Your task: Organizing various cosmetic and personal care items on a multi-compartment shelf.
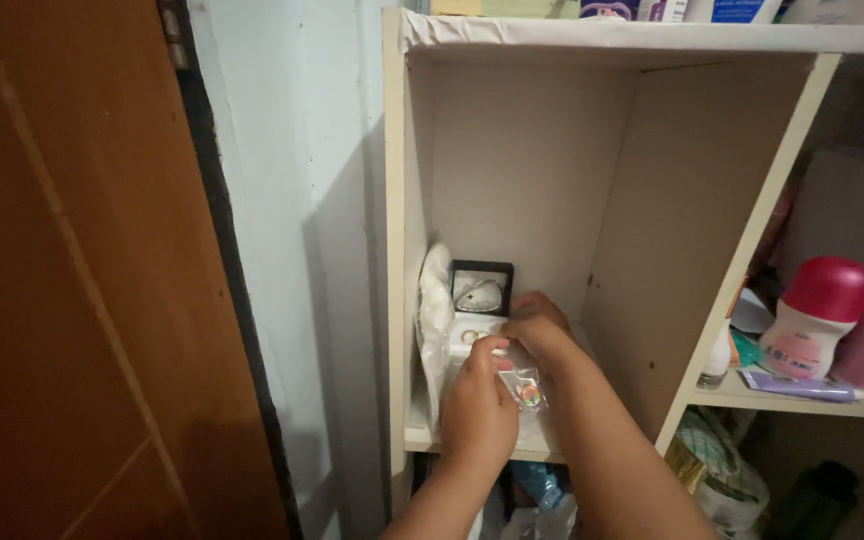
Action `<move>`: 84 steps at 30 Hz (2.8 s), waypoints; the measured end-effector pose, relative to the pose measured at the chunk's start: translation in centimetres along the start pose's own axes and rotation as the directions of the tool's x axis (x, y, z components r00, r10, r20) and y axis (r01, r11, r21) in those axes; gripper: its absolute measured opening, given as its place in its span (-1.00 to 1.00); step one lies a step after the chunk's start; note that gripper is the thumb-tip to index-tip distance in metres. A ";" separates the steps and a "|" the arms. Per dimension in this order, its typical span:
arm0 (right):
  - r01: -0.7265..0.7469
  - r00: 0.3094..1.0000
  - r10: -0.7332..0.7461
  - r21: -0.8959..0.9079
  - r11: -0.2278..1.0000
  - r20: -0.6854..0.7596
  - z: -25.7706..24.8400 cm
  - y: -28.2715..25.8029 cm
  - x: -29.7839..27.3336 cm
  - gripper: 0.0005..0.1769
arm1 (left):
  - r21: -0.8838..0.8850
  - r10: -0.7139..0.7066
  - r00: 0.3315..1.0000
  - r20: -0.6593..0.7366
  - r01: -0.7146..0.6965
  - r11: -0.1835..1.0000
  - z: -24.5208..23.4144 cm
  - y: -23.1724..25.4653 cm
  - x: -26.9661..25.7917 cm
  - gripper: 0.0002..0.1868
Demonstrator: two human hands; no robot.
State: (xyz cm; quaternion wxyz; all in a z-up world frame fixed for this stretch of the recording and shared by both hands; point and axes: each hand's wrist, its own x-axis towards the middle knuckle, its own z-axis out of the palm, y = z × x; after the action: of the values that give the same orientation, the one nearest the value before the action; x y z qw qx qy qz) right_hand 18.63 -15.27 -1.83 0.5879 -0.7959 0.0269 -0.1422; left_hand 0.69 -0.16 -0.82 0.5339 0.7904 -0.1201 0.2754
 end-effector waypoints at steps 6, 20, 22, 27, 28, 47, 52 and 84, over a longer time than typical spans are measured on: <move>-0.105 0.989 0.098 0.066 0.992 0.109 -0.8 -1.1 -1.2 -0.55 | 0.002 -0.006 1.000 0.002 0.006 1.000 -0.2 0.4 -0.2 -0.51; -0.155 0.972 0.086 0.321 0.934 0.219 -5.2 -6.1 -12.7 -0.81 | 0.005 0.071 0.993 -0.096 -0.071 0.997 -0.1 0.0 0.0 -0.56; -0.271 0.932 0.189 0.249 0.930 0.308 -5.7 -5.5 -13.3 -0.85 | -0.007 0.103 0.988 -0.117 -0.104 0.995 -0.1 0.1 0.0 -0.54; -0.138 0.931 0.048 0.226 0.964 0.363 -6.1 -2.1 -9.2 -0.84 | -0.032 -0.100 0.990 -0.097 0.098 0.995 -0.6 1.5 -0.2 -0.65; -0.134 0.930 0.044 0.226 0.965 0.364 -6.0 -1.7 -7.3 -0.84 | -0.033 -0.098 0.990 -0.101 0.095 0.995 -0.5 1.4 -0.2 -0.65; 0.173 0.946 -0.262 -0.389 0.905 -0.189 1.8 -1.2 -2.3 -0.54 | -0.059 0.101 0.989 -0.107 -0.108 0.992 0.6 -0.7 0.0 -0.88; 0.144 0.949 -0.240 -0.399 0.906 -0.203 1.6 0.0 -1.4 -0.67 | -0.053 0.001 0.999 -0.039 -0.003 0.999 -0.2 0.7 -0.1 -0.88; 0.149 0.913 -0.259 -0.333 0.931 -0.315 0.7 -0.9 -3.8 -0.79 | 0.163 -0.064 0.996 0.068 0.052 0.985 0.3 0.5 0.5 -0.73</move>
State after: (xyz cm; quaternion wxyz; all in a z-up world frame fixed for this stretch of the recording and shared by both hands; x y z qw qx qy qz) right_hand 15.05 -13.50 -1.88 0.4267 -0.8358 0.0694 -0.3386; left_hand 0.91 -0.62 -0.25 0.4714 0.8435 -0.0938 0.2395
